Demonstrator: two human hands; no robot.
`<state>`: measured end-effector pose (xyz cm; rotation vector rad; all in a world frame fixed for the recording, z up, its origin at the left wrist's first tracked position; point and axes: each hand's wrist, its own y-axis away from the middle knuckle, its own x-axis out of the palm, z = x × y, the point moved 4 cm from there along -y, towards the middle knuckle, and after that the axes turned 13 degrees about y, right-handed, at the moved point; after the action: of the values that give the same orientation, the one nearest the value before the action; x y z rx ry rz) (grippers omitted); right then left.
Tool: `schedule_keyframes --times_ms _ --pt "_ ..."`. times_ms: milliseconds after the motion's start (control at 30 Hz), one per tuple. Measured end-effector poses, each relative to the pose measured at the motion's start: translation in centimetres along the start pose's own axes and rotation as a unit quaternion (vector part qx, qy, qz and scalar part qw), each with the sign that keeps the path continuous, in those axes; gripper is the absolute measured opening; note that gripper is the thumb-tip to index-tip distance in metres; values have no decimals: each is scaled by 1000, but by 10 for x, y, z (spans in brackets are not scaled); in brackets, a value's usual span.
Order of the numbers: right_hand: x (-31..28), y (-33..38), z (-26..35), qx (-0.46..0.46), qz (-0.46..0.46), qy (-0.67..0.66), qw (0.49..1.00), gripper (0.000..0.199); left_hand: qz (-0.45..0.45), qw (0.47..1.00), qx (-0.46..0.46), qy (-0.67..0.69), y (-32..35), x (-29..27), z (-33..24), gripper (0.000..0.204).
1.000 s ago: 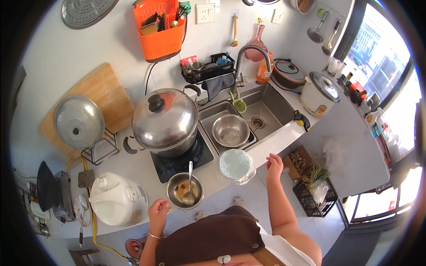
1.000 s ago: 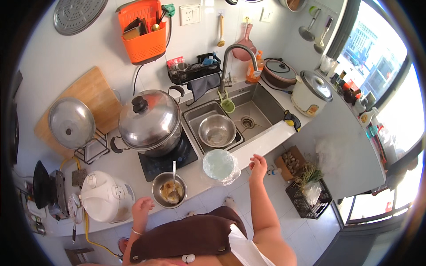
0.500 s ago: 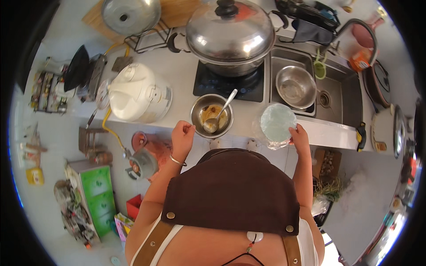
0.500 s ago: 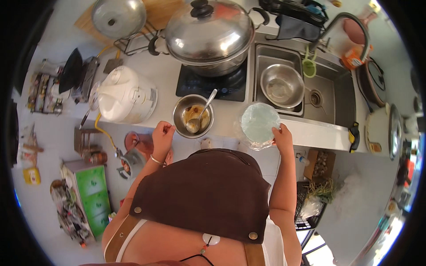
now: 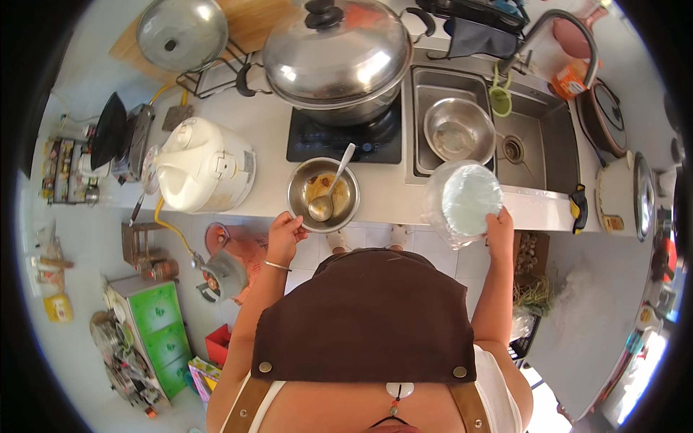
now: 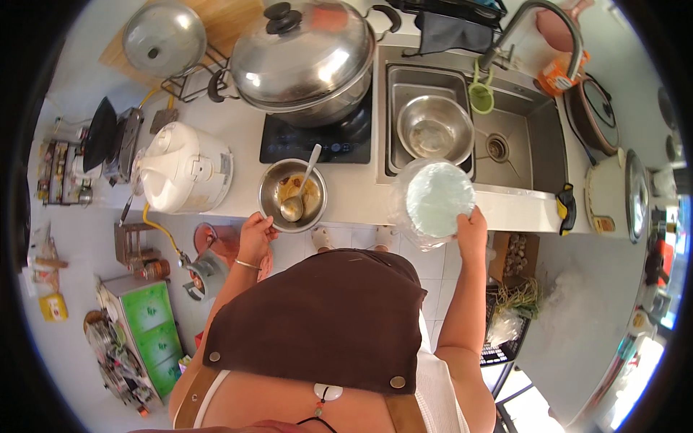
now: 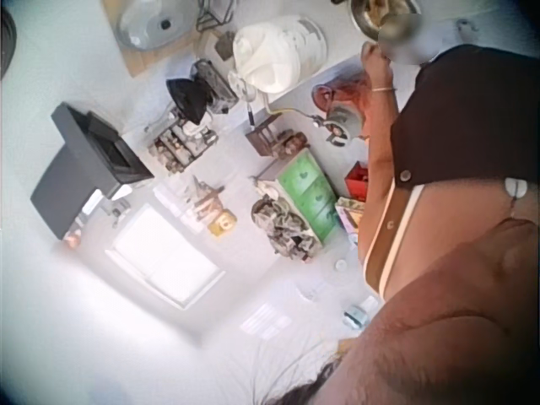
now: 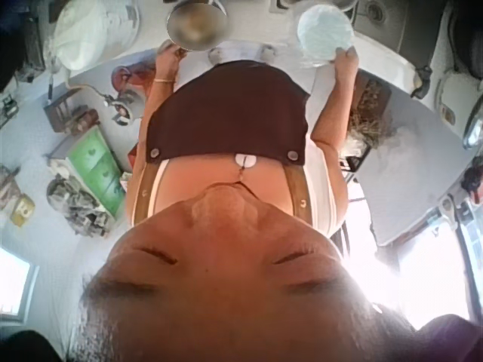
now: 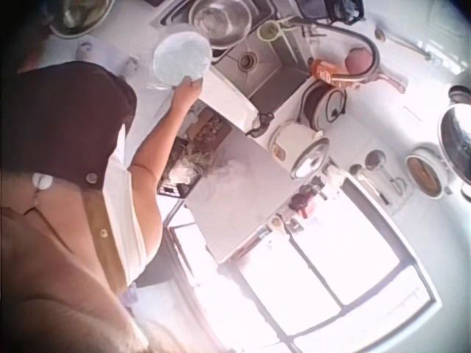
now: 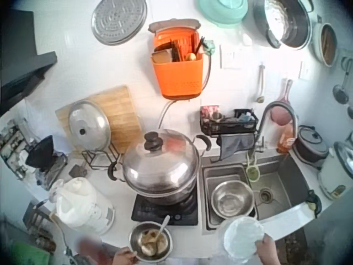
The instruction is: The person scoops rice from a cooker into a plastic bag using a wooden paddle and then adds pieces of braised meat from a pot using a spoon.
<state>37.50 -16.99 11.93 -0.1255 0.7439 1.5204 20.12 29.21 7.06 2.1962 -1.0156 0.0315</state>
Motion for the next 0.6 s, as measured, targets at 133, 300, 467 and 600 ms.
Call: schedule_keyframes --times_ms 133,300,467,600 --pt "-47 24 -13 13 -110 -27 993 31 72 995 -40 -60 13 50 -7 19" --pt "-66 62 2 12 -179 -85 980 23 189 973 -118 -68 -2 109 25 21" --pt "-50 87 43 -12 -160 -69 985 20 226 957 -144 -108 -19 134 53 20" --pt "-3 94 79 -16 -75 -116 990 24 264 947 -154 -103 -16 133 48 20"
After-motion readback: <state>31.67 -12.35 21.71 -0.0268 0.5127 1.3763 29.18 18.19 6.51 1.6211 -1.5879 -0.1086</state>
